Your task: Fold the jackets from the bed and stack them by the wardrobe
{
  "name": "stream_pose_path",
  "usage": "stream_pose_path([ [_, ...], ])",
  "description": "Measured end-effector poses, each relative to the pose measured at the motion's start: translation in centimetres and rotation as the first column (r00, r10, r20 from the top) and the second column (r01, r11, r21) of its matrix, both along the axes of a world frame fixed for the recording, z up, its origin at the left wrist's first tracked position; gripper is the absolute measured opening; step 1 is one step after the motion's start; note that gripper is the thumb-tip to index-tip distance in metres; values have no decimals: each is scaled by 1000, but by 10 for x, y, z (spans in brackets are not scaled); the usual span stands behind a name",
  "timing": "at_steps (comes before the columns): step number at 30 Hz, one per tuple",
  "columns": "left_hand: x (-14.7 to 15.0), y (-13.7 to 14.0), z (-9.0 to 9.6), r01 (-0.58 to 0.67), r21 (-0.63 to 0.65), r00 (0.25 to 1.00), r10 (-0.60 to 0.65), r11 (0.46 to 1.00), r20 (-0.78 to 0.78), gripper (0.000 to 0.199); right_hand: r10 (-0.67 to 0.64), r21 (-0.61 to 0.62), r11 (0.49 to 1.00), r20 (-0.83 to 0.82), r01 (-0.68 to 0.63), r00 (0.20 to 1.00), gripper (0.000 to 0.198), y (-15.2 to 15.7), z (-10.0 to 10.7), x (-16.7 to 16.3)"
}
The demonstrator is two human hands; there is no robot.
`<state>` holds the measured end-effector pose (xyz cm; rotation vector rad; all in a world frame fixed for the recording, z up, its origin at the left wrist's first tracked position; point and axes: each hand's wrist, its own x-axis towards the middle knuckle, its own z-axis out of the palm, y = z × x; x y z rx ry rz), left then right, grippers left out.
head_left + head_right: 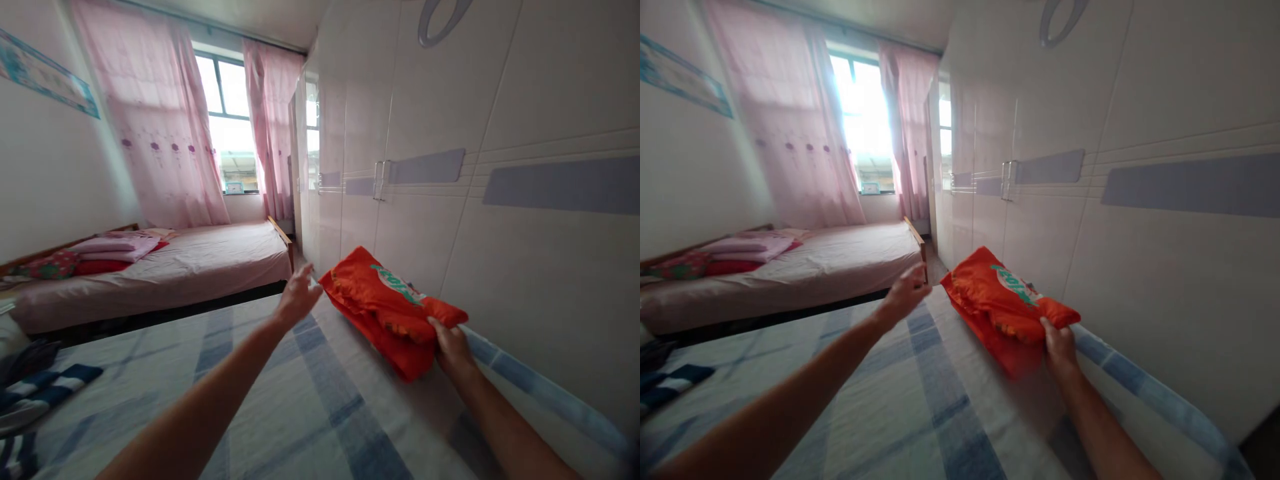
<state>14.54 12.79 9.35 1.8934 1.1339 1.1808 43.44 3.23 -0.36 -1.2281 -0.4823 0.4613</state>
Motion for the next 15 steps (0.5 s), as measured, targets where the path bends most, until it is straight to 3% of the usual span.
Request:
stream_pose_path([
  [3,-27,-40,-75,81,-62,984,-90,995,-155,43,-27,-125,992,-39,22,999,23,-2,-25,14],
  [6,-67,-75,-128,100,-94,950,-123,991,-288,41,-40,-187,982,-86,23,996,25,-10,-29,16],
  [8,-93,-89,-148,82,-30,926,-87,996,-366,43,30,-177,982,-162,-59,986,29,-14,-24,9],
  [11,-125,-103,-163,80,196,883,21,977,-468,39,199,-80,969,-305,-234,931,31,-14,-17,-7],
  [15,-145,-116,-174,216,490,755,174,845,-633,40,245,-51,959,-337,-277,909,21,3,-15,-18],
])
